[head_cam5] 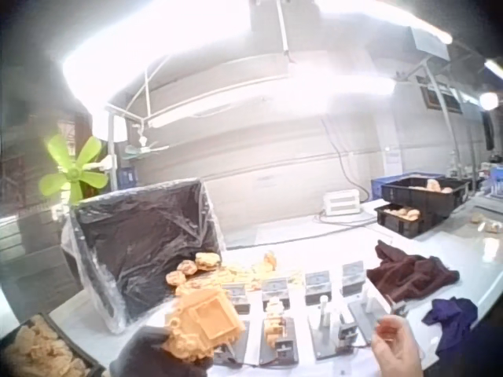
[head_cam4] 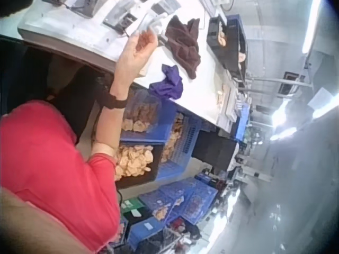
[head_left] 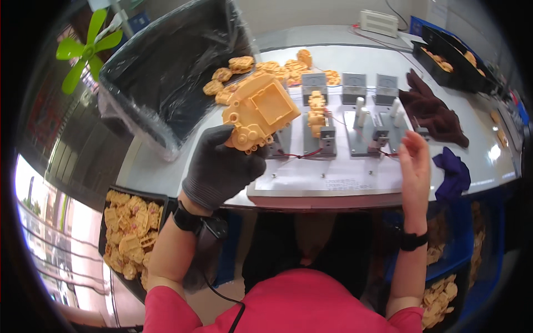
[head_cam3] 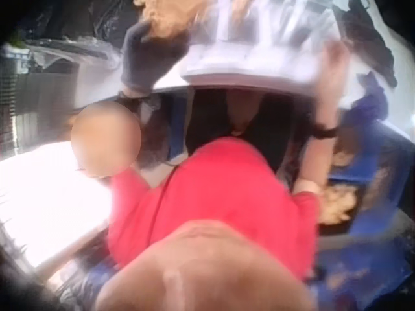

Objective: The person picks up yellow plastic electrical components from a bin and places them into a testing jig on a white workbench. They connect red and black wires to the components and operate a lever on the jig, repeating this process for multiple units.

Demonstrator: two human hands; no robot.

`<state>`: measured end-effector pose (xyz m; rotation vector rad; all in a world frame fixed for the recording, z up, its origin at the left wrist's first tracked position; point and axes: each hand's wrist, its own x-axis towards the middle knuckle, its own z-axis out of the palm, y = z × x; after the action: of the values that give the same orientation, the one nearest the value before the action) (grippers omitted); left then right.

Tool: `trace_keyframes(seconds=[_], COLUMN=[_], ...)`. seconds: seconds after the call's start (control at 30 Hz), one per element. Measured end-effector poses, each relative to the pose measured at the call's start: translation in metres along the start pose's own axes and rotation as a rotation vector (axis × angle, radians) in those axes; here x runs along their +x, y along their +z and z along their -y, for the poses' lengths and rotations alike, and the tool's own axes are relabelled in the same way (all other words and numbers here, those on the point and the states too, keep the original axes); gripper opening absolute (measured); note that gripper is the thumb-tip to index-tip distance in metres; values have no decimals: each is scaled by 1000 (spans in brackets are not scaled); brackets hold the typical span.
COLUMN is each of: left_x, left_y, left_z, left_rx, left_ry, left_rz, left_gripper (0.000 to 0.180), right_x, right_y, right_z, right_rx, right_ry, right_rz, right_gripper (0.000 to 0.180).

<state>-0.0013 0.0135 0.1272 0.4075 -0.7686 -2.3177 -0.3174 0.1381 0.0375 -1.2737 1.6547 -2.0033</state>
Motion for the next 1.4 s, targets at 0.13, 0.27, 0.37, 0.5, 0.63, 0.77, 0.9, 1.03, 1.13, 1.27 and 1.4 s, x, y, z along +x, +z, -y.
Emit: trace_keyframes(seconds=[0.13,0.27,0.37,0.5,0.63,0.77,0.9,1.03,1.13,1.27,1.4], left_x=[26,39,43,52,64,72,83,98,113,140,187], left_y=[18,27,34,24,26,67,76,80,86,89,89], left_z=[20,25,29,23,14,10,8,9,2,-4,3], left_rx=[-91,-23,151,583,929,869,972,1083,1000,1149,1939], left_ry=[-206,-216,-103,102,215,9,-26,-5,-82,-84,262], left_rz=[96,78,-6,100,134,23,49,106,101,63,150], left_gripper=[44,44,44,42,48,54,53,51,47,41,36], right_x=[-1,-1,-5,-3,-3,-3,-4,-5,-4,-4,-2], right_y=[13,12,10,5,1,-1,-1,-3,-2,-2,-4], right_z=[-14,-13,-9,-5,-9,-5,-4,-4,-3,-4,-5], right_rx=[38,84,92,98,143,126,95,104,111,94,73], right_ry=[4,22,32,15,-8,-17,-60,-53,-84,-116,-129], right_rz=[187,176,197,221,277,257,246,238,232,249,230], right_gripper=[30,30,31,30,26,25,25,26,27,27,27])
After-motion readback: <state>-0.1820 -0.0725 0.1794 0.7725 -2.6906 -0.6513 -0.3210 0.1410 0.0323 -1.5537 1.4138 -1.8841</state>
